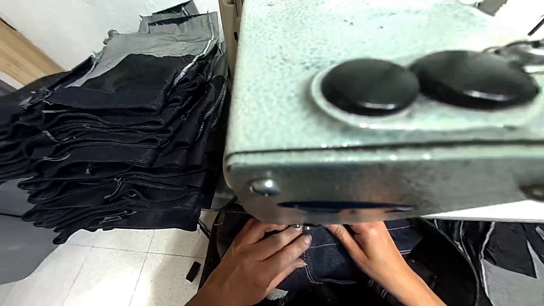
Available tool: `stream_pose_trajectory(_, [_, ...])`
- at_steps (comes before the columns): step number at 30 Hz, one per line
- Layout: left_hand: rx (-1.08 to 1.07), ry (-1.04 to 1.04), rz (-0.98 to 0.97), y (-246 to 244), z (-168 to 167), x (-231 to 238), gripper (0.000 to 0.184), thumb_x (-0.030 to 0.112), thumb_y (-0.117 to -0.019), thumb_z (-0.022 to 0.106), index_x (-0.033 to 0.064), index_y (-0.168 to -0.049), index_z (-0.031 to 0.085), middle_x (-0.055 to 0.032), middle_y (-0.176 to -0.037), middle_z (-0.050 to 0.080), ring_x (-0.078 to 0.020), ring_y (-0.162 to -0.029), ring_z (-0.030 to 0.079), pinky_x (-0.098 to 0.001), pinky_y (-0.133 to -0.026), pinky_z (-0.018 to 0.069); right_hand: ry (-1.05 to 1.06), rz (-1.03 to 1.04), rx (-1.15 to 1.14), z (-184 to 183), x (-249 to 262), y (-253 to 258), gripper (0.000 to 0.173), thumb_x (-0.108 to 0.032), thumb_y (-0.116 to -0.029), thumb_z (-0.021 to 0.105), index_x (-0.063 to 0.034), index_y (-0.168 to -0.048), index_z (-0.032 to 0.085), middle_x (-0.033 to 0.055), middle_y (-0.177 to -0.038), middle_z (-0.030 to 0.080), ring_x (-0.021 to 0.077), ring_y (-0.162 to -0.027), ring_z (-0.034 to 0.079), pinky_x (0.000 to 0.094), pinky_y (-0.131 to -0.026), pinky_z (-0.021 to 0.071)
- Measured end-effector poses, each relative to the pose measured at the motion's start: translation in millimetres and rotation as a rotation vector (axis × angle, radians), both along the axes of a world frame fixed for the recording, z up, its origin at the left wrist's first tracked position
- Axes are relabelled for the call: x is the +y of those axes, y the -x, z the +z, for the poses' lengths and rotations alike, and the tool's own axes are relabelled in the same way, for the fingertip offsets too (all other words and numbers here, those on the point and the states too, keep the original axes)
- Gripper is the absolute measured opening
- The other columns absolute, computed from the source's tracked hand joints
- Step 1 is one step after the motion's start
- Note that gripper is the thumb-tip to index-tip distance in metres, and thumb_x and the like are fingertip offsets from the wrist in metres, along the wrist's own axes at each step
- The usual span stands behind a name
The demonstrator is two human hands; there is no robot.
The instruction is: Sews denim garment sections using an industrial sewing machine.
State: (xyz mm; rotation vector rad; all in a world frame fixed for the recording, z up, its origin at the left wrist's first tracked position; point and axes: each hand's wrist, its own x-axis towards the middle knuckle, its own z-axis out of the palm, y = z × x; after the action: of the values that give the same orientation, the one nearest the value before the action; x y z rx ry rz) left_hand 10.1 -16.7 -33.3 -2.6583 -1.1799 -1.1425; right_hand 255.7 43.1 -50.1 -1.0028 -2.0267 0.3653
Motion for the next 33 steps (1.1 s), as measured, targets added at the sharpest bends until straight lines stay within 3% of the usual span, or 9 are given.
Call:
stream_pose_trajectory(9, [0.160,-0.021,0.014,7.0,12.7,1.1,0.026,0.031,-0.1054,0.056,0.0220,-0.126,0.070,0.0039,-0.129,0.070,-0.0144,-0.119,0.062,-0.0271,-0.099,0.0474,-0.007,-0.001,0.015,1.4,1.5,1.3,0.043,-0.048,-0.1061,0.048,-0.0151,-0.086,0.067,-0.0023,-0.075,0.064,0.0068,-0.076,0.059,0.0323,-0.086,0.0412])
stream_pose_trajectory(23, [0.213,-0.018,0.051,4.2,16.2,-3.7,0.027,0.031,-0.1054,0.057,0.0230,-0.128,0.068,0.0059,-0.129,0.071,-0.0121,-0.119,0.063,-0.0245,-0.096,0.0496,-0.023,0.018,0.007,1.2,0.4,-1.1,0.042,-0.048,-0.1063,0.047,-0.0152,-0.088,0.066,-0.0018,-0.075,0.063,0.0070,-0.076,0.058,0.0297,-0.082,0.0403])
stream_pose_trajectory(28, [0.243,-0.021,0.044,4.6,17.4,-7.3,0.028,0.024,-0.1051,0.056,0.0229,-0.131,0.067,0.0047,-0.132,0.069,-0.0135,-0.123,0.061,-0.0272,-0.098,0.0492,-0.038,0.035,0.000,1.5,1.1,-3.5,0.042,-0.048,-0.1065,0.047,-0.0143,-0.088,0.065,0.0002,-0.074,0.063,0.0089,-0.076,0.059,0.0299,-0.081,0.0413])
stream_pose_trajectory(31, [0.178,-0.006,0.020,8.4,12.4,-7.8,0.027,0.024,-0.1039,0.059,0.0231,-0.129,0.069,0.0044,-0.132,0.069,-0.0142,-0.123,0.061,-0.0283,-0.100,0.0485,-0.058,0.047,-0.019,2.5,1.5,-4.1,0.041,-0.048,-0.1064,0.048,-0.0154,-0.088,0.066,-0.0005,-0.075,0.064,0.0085,-0.077,0.060,0.0301,-0.081,0.0427])
stream_pose_trajectory(33, [0.040,0.009,-0.020,11.6,7.1,-5.7,0.023,0.025,-0.1026,0.063,0.0208,-0.122,0.073,0.0032,-0.127,0.072,-0.0143,-0.124,0.061,-0.0281,-0.103,0.0478,-0.073,0.061,-0.026,4.8,2.5,-4.2,0.040,-0.047,-0.1065,0.048,-0.0160,-0.089,0.066,-0.0012,-0.076,0.065,0.0074,-0.078,0.061,0.0292,-0.082,0.0433])
